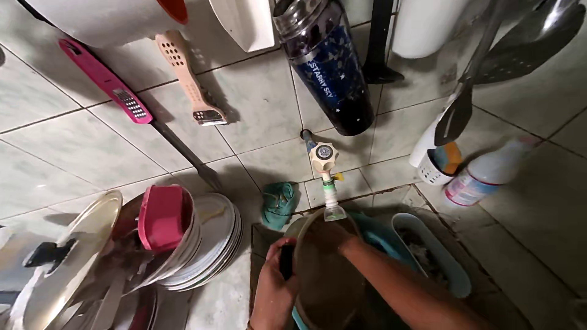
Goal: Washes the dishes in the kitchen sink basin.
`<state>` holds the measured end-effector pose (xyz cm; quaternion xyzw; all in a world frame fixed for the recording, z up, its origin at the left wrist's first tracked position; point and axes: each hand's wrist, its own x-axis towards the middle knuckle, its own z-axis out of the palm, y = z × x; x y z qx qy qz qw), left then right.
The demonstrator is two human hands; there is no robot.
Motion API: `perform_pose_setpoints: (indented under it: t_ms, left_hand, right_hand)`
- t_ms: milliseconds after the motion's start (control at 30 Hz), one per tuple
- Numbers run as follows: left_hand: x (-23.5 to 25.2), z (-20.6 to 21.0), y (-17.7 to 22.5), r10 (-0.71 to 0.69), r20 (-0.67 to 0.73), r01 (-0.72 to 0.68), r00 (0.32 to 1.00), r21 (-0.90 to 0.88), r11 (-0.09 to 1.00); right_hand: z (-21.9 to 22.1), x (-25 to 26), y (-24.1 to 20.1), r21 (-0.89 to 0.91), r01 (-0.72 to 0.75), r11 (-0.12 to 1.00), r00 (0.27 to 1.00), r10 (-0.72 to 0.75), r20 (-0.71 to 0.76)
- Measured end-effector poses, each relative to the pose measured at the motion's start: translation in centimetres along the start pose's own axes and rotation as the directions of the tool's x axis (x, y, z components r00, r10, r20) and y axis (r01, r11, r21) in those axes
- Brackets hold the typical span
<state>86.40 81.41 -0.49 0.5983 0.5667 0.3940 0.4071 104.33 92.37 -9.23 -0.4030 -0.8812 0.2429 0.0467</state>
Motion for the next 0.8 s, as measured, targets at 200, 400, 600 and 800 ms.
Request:
perform_pose_setpoints:
  t_ms: [200,400,600,800]
  left_hand:
    - [0.6,0.7,-0.4,0.078,0.020,-0.080,0.997,0.098,0.992]
    - [1.3,1.7,-0.2,0.122,0.050,-0.127,0.991,0.102,0.987]
    - [1.6,2.0,-0.3,0.088,0.044,-0.091,0.995,0.075,0.993]
    - [1.6,2.3,-0.3,0.062,0.022,-0.063,0.998,0.063,0.996]
  right_hand:
    - [5.9,-2.4,3.2,0.051,-0.247,0.968,0.965,0.250,-0.074]
    - [11.3,-4.8,1.3,0.318,-0.490,0.812,0.793,0.567,-0.224]
    - [1.8,-8.6,-8.4,0.664,-0.653,0.364,0.703,0.618,0.352]
    - [2.2,-11.9,-17.4,0.807,0.100,0.582,0.720,0.517,-0.462]
